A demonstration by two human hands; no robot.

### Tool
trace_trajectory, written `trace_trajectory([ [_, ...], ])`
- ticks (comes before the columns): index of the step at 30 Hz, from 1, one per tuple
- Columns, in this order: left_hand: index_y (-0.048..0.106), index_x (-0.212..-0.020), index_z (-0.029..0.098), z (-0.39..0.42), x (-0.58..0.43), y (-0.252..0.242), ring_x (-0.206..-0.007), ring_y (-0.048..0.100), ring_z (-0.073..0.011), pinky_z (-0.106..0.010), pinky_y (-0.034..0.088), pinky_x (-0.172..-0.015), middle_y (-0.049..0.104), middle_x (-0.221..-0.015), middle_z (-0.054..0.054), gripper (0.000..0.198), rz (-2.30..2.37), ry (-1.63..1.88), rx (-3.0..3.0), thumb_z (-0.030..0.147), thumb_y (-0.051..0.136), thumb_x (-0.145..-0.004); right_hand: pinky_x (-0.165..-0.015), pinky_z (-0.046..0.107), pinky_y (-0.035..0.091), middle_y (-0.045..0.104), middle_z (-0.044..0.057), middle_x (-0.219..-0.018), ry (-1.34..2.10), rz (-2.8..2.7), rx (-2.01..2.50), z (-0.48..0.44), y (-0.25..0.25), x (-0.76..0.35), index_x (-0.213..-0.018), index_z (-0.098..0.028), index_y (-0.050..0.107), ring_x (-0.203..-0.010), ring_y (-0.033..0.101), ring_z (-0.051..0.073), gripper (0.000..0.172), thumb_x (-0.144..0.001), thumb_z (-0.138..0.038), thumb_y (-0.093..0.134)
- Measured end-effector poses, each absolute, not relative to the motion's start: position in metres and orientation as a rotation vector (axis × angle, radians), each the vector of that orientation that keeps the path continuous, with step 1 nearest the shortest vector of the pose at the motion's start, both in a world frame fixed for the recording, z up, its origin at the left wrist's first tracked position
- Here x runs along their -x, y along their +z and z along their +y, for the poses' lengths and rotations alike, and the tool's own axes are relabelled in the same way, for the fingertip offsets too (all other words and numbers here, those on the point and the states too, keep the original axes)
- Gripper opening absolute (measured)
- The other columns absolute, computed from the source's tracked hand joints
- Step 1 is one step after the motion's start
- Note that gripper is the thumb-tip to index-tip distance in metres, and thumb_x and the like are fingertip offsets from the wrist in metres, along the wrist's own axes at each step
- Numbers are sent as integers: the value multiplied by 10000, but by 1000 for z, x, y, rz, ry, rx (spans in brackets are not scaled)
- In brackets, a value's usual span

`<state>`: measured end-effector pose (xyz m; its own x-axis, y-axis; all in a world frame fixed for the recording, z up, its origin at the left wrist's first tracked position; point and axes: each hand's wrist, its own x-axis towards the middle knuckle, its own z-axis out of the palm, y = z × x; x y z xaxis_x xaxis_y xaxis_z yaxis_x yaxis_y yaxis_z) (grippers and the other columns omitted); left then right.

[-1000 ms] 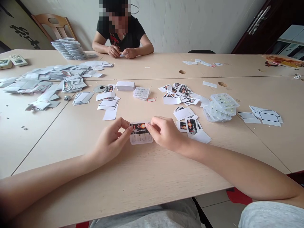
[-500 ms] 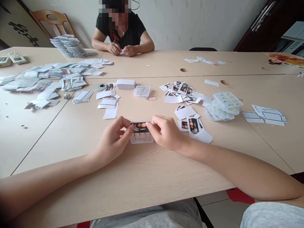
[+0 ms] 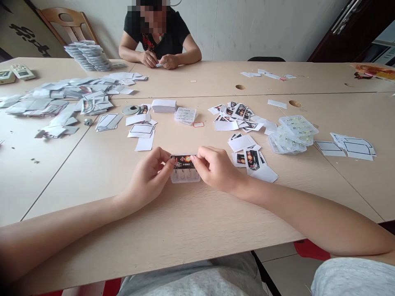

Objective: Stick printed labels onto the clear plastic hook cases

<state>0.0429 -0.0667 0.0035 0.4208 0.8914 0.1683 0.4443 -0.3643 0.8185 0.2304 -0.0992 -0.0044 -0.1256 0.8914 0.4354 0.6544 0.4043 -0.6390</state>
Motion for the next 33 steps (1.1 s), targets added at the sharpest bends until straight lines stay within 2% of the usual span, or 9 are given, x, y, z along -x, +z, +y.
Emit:
trace_trajectory([
  [18,385,-733,201,-65,-43,2,-528,427,-82,-208,325,-450,502,-652,36,179,1094,823,-1989,279,469,-870,-480,236,252,353,-44,-530,294,-1873,1298,-98,-3,-229,-590,-197,295,-487,315,78,329,-848,-169,497],
  [33,373,-716,196,-66,-45,4,-543,390,-82,-194,313,-457,460,-634,33,186,1088,844,-1962,259,472,-861,-487,248,239,329,-44,-531,292,-1882,1274,-98,-4,-229,-591,-204,270,-491,289,87,338,-851,-189,485],
])
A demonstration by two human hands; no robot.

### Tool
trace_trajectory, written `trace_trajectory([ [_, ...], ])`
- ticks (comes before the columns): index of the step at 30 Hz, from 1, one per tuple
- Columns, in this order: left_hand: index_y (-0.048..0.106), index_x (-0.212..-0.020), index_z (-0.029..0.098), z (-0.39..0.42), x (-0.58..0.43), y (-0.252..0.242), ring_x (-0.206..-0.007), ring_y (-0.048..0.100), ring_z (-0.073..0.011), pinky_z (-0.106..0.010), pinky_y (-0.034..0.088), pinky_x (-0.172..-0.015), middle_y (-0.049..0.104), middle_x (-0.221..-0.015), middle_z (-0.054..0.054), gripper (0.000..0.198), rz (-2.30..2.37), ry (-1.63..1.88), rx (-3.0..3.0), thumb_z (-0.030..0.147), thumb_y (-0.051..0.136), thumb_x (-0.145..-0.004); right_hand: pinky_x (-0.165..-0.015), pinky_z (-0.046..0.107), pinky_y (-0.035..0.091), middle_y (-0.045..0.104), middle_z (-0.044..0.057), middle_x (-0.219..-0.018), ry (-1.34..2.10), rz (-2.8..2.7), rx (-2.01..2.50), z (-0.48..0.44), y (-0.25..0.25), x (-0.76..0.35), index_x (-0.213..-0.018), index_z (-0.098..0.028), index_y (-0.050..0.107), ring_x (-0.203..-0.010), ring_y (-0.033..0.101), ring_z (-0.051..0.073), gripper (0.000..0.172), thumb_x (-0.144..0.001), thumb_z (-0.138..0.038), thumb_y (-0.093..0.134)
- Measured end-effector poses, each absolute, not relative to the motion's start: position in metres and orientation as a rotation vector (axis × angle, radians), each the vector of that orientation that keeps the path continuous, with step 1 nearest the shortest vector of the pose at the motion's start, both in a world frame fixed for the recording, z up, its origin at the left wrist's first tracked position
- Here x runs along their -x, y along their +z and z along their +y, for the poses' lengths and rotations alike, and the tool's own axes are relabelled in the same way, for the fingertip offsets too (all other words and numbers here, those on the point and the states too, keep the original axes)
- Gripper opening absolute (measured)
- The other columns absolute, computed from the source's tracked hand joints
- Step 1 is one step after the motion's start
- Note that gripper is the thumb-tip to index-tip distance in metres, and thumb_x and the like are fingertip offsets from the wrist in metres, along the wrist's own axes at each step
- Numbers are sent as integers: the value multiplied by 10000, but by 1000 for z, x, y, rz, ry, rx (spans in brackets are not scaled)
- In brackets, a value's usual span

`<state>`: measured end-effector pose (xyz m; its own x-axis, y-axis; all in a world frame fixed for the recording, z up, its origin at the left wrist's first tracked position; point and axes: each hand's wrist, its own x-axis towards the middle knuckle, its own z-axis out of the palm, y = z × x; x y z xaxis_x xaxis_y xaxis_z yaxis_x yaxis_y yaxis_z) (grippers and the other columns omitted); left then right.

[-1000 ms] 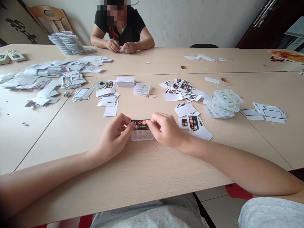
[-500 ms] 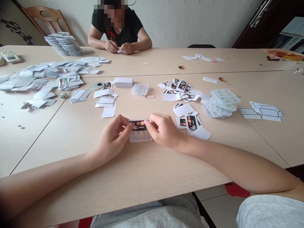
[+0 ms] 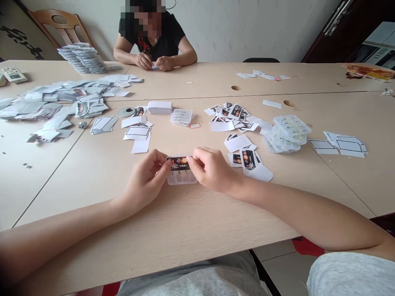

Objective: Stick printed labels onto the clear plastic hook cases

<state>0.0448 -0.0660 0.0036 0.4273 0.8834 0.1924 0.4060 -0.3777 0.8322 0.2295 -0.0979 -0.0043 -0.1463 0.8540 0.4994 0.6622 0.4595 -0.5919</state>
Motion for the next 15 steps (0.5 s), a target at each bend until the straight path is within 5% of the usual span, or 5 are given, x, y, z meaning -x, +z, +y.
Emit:
trace_trajectory([
  [15,365,-721,203,-65,-43,1,-545,372,-90,-206,308,-465,446,-636,32,188,1070,831,-1945,271,463,-866,-484,248,238,315,-48,-529,285,-1883,1274,-98,-5,-229,-589,-202,262,-488,282,80,345,-851,-180,485],
])
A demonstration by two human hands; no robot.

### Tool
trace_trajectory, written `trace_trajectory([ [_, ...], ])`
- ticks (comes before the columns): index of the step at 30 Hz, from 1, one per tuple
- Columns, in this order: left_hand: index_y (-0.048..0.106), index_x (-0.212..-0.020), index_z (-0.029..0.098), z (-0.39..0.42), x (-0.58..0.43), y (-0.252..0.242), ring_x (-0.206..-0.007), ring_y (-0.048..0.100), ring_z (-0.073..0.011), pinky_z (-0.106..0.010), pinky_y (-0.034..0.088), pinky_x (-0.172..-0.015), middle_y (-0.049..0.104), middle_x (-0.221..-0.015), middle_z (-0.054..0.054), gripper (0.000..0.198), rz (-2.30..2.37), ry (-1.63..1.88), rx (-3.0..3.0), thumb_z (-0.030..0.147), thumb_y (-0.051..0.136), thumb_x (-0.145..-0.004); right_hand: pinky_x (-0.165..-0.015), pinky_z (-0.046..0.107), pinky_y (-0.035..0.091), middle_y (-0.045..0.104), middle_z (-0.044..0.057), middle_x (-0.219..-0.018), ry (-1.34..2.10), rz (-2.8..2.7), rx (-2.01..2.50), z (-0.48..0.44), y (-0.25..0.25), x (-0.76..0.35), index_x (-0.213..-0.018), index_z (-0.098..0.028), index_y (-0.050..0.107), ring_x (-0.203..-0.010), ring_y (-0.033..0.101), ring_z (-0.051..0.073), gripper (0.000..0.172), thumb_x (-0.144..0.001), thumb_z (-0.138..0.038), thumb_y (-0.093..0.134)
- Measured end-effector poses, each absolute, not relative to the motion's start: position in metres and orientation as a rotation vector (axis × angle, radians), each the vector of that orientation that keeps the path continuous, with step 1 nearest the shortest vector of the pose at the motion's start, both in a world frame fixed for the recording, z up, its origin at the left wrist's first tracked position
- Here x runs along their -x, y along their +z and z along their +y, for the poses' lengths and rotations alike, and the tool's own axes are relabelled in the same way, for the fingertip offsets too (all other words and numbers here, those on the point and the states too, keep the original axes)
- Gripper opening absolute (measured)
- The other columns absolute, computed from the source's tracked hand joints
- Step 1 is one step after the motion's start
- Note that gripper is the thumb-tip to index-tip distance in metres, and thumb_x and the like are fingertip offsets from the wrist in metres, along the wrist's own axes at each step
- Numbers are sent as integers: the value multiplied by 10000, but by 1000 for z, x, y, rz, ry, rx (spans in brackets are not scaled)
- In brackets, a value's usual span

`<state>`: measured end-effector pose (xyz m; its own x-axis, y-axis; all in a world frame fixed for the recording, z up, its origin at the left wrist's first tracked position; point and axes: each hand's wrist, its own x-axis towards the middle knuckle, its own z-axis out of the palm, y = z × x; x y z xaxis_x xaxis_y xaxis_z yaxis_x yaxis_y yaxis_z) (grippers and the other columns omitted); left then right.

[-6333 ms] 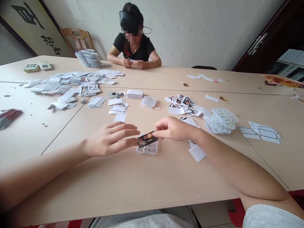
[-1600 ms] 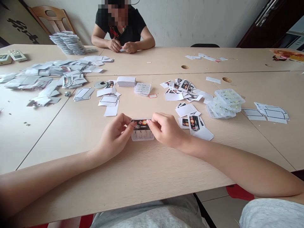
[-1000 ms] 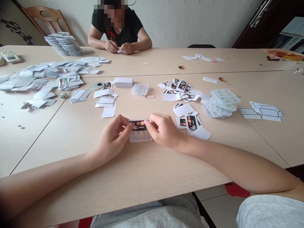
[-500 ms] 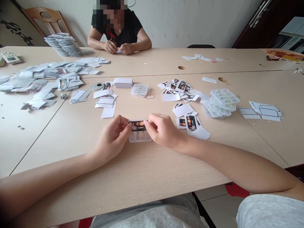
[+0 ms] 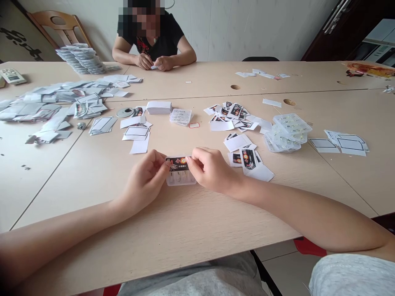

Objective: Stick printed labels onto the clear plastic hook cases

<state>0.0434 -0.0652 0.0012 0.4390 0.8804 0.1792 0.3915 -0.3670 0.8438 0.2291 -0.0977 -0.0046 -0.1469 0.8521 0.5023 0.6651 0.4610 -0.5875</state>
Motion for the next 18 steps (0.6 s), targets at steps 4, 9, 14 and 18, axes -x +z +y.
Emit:
trace_trajectory([
  [4,353,-706,203,-65,-44,3,-532,365,-86,-207,297,-473,439,-620,37,196,1090,816,-1945,266,462,-857,-482,249,236,311,-48,-532,308,-1889,1265,-98,-5,-228,-592,-204,259,-490,289,83,340,-849,-174,479],
  [9,350,-693,199,-65,-44,2,-521,352,-84,-210,284,-479,425,-598,43,201,1130,807,-1966,265,457,-849,-487,251,235,312,-45,-533,342,-1869,1248,-98,-6,-226,-583,-202,255,-501,290,86,346,-846,-182,479],
  [14,363,-694,195,-64,-43,0,-517,350,-79,-211,288,-487,419,-599,45,209,1143,804,-1914,285,461,-856,-485,254,237,294,-46,-526,555,-1755,1255,-97,-6,-228,-552,-196,274,-506,278,85,383,-848,-241,513],
  [18,399,-702,189,-63,-43,4,-518,384,-78,-211,315,-484,452,-599,40,243,1096,799,-1787,349,502,-854,-513,261,276,326,-34,-542,749,-1613,1190,-97,-4,-231,-532,-194,283,-529,304,93,424,-851,-301,540],
])
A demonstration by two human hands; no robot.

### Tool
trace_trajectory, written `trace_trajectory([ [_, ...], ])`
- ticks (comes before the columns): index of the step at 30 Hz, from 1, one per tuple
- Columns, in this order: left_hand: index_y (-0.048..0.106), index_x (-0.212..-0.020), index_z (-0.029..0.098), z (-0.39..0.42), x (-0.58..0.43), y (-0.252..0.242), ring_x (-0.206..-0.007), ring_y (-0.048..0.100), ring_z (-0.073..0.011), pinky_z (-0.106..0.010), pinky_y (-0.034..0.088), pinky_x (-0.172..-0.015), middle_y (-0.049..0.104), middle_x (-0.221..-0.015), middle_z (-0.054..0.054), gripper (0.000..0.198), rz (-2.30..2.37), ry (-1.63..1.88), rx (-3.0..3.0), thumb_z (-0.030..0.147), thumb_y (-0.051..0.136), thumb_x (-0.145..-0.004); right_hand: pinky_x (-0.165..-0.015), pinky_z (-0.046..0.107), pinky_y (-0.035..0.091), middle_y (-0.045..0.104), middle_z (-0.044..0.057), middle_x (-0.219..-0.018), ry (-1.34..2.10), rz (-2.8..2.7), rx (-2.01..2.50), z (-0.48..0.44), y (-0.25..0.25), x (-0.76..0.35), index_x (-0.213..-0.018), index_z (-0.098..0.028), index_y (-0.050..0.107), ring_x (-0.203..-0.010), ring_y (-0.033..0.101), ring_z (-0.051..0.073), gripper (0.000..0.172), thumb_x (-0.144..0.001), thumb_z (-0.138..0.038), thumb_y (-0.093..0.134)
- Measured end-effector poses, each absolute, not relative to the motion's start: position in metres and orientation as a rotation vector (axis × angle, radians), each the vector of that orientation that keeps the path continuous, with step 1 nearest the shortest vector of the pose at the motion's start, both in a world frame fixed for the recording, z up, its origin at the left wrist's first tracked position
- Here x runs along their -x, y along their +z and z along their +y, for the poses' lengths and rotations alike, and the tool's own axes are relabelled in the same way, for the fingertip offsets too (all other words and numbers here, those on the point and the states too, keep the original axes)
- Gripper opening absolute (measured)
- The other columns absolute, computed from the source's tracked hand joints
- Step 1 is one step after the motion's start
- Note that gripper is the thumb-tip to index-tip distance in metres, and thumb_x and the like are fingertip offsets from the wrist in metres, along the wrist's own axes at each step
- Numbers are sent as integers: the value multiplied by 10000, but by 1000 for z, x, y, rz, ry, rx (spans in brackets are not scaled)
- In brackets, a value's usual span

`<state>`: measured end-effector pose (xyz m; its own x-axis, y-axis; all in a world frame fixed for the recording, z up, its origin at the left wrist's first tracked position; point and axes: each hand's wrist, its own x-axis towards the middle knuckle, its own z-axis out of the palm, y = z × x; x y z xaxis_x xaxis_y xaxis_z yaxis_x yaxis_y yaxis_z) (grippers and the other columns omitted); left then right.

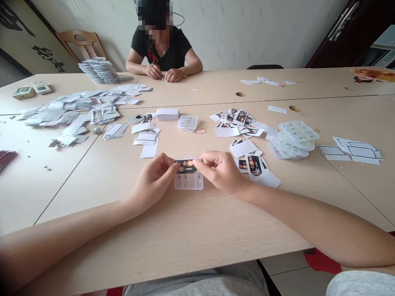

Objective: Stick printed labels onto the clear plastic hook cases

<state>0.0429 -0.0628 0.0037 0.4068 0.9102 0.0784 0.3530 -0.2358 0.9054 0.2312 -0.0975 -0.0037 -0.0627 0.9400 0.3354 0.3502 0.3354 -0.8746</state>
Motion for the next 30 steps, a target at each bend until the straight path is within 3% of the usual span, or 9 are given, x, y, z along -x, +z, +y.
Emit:
trace_trajectory([
  [5,447,-702,179,-55,-37,7,-593,491,-98,-228,387,-524,540,-667,4,305,1050,806,-1721,422,602,-800,-520,269,280,350,-29,-554,808,-1551,1090,-100,-2,-236,-523,-189,287,-538,317,98,440,-846,-303,563],
  [8,433,-709,180,-49,-34,10,-576,484,-86,-227,394,-525,523,-668,17,339,1024,808,-1603,401,689,-733,-532,272,294,383,-22,-564,829,-1545,1076,-100,-2,-238,-527,-186,301,-550,348,104,430,-853,-297,558],
  [10,459,-777,183,-47,-33,13,-570,486,-84,-227,397,-522,518,-679,19,287,916,728,-1464,391,656,-763,-541,274,300,400,-18,-566,865,-1537,1082,-101,-2,-238,-530,-184,308,-558,367,106,424,-859,-294,552],
  [13,502,-901,193,-48,-35,17,-546,455,-76,-206,340,-462,522,-724,14,252,774,583,-1368,408,596,-806,-546,274,294,392,-22,-560,920,-1511,1082,-101,-2,-234,-527,-182,311,-558,356,103,424,-857,-288,554],
  [16,547,-802,171,-53,-36,20,-502,370,-61,-196,255,-426,465,-648,31,293,795,457,-1473,453,623,-775,-538,271,282,362,-30,-555,985,-1523,1067,-103,-3,-228,-520,-181,318,-553,326,98,427,-847,-298,566],
  [19,540,-665,153,-57,-36,23,-510,353,-65,-202,267,-448,408,-581,38,332,805,435,-1545,455,611,-783,-512,260,268,343,-39,-555,1088,-1521,1091,-104,-5,-224,-541,-184,338,-542,313,93,421,-837,-364,578],
  [24,536,-651,148,-59,-35,24,-489,322,-56,-196,259,-449,363,-552,49,321,785,436,-1474,424,601,-803,-475,250,255,378,-36,-568,1332,-1622,1139,-103,-5,-219,-665,-166,480,-529,337,93,422,-875,-532,451],
  [30,551,-778,132,-57,-35,19,-507,391,-67,-196,254,-431,481,-669,-3,341,685,302,-1235,467,533,-838,-531,272,354,447,-6,-531,1444,-1512,1120,-103,-3,-215,-705,-148,583,-549,433,131,539,-876,-611,366],
])
